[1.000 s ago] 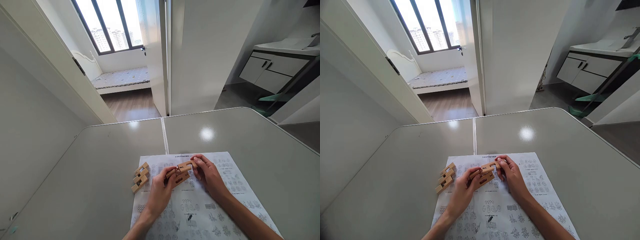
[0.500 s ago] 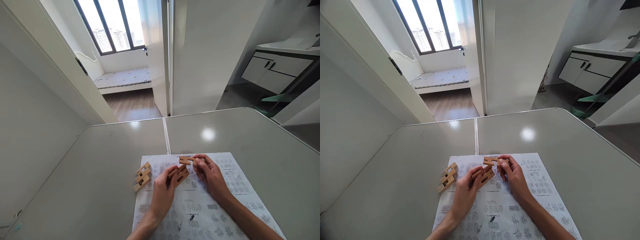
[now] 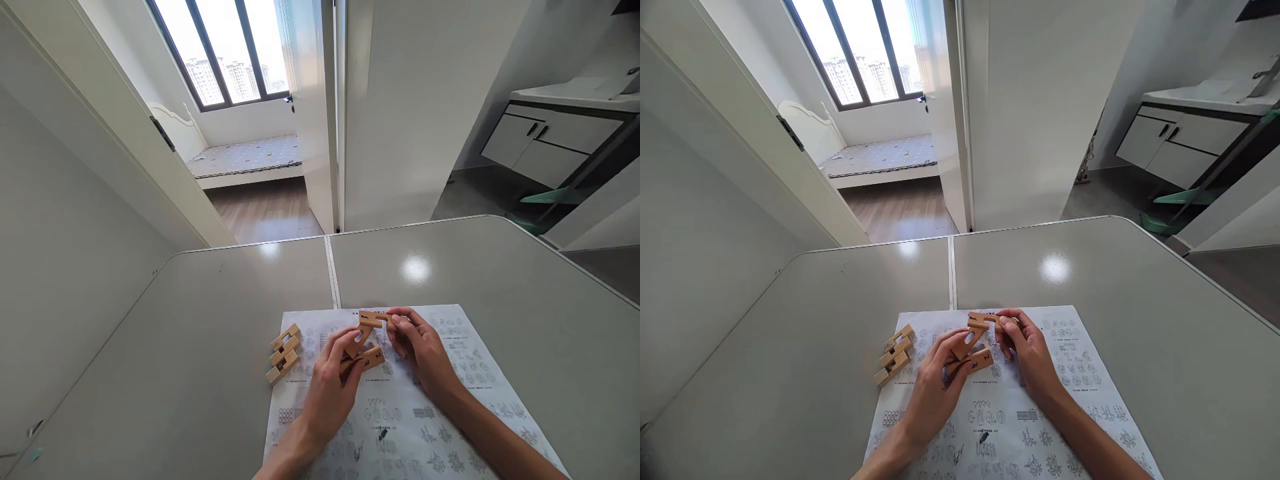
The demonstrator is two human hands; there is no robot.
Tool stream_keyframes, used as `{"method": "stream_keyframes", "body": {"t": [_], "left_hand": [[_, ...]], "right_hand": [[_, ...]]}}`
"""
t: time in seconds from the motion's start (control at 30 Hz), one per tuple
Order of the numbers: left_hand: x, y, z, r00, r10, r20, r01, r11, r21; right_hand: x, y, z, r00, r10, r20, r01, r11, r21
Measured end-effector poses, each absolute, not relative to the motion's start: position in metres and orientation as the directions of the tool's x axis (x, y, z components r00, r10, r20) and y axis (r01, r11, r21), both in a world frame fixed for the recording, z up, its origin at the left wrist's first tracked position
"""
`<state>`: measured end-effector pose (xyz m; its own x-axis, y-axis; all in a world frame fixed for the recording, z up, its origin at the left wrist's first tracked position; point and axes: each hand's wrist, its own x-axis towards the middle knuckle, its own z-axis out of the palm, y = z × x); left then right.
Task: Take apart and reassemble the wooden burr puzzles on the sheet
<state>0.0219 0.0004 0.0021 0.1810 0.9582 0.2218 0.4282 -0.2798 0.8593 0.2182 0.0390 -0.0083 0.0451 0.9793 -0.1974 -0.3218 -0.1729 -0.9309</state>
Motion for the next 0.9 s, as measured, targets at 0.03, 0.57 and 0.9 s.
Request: {"method": "stream_keyframes", "body": {"t": [0.03, 0.57, 0.9], "left_hand": [[0.022, 0.000, 0.003, 0.182, 0.957, 0.227, 0.412, -0.284, 0.866], [0.014, 0.009, 0.014, 0.162, 0.959, -0.232, -0.333, 0.274, 0.902], [0.012, 0.010, 0.011, 0.153, 0.938, -0.310, -0.433, 0.346, 0.832]], "right_hand": [[0.218, 0.039, -0.008, 0.046, 0.979, -0.199, -0.329, -0.174, -0.928], [0.223, 0.041, -0.004, 0.033, 0.973, -0.228, -0.324, -0.206, -0.923], [0.217, 0.039, -0.005, -0.120, 0.983, -0.135, -0.311, -0.167, -0.935]]}}
